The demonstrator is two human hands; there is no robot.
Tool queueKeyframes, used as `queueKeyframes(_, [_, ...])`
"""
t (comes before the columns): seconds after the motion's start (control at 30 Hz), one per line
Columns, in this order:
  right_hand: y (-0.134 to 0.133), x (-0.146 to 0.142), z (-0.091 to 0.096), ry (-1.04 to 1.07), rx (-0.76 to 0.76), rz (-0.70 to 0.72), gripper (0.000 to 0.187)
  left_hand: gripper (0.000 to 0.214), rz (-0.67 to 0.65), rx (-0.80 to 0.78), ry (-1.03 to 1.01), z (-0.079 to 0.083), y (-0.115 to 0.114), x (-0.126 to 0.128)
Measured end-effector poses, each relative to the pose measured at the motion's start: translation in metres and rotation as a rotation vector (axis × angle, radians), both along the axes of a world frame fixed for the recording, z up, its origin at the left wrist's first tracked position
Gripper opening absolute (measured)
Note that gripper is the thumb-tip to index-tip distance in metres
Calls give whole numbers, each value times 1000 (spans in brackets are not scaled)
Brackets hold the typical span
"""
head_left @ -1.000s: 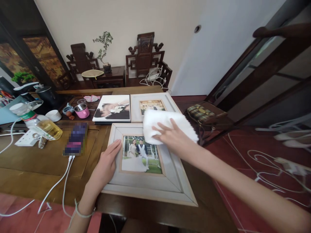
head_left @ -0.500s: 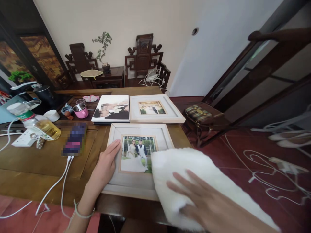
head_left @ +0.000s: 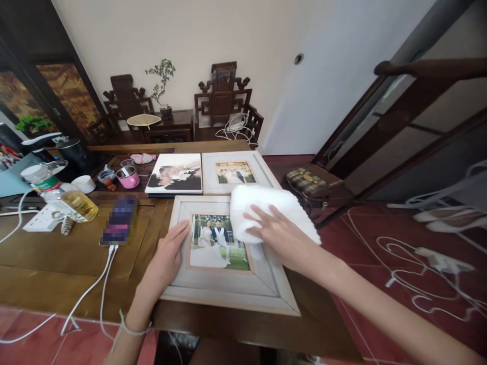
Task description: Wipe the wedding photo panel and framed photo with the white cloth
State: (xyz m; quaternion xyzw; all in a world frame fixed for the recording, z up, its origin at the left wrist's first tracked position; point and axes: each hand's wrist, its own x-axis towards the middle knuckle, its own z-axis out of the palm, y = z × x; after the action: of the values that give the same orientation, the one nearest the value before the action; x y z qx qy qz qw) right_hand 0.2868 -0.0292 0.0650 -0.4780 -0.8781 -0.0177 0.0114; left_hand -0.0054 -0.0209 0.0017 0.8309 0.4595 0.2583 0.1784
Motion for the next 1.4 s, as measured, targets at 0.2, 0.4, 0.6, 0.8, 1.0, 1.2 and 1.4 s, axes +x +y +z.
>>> queueKeyframes(0.2, [-78,-1,-6,74,-181,160,31,67,17,3,36,-2,-1,2])
queueKeyframes(0.4, [-71,-59,-7,19,-280,264,17,67,29,32,-15,-4,-2,4])
queueKeyframes(0.6, [-59,-102,-4,-22,-296,385,28,51,21,-2,-11,4,0,3])
queueKeyframes(0.8, [-81,-31,-23,62,-184,185,18,68,-12,10,3,-1,1,-1])
queueKeyframes(1.0, [-72,2,5,175,-267,127,49,72,-9,0,31,-1,-2,-1])
queueKeyframes(1.2, [-57,-64,0,252,-362,305,58,65,0,2,33,2,-4,-2])
queueKeyframes(1.4, [-32,-66,-4,214,-245,191,62,50,23,-56,28,7,-8,0])
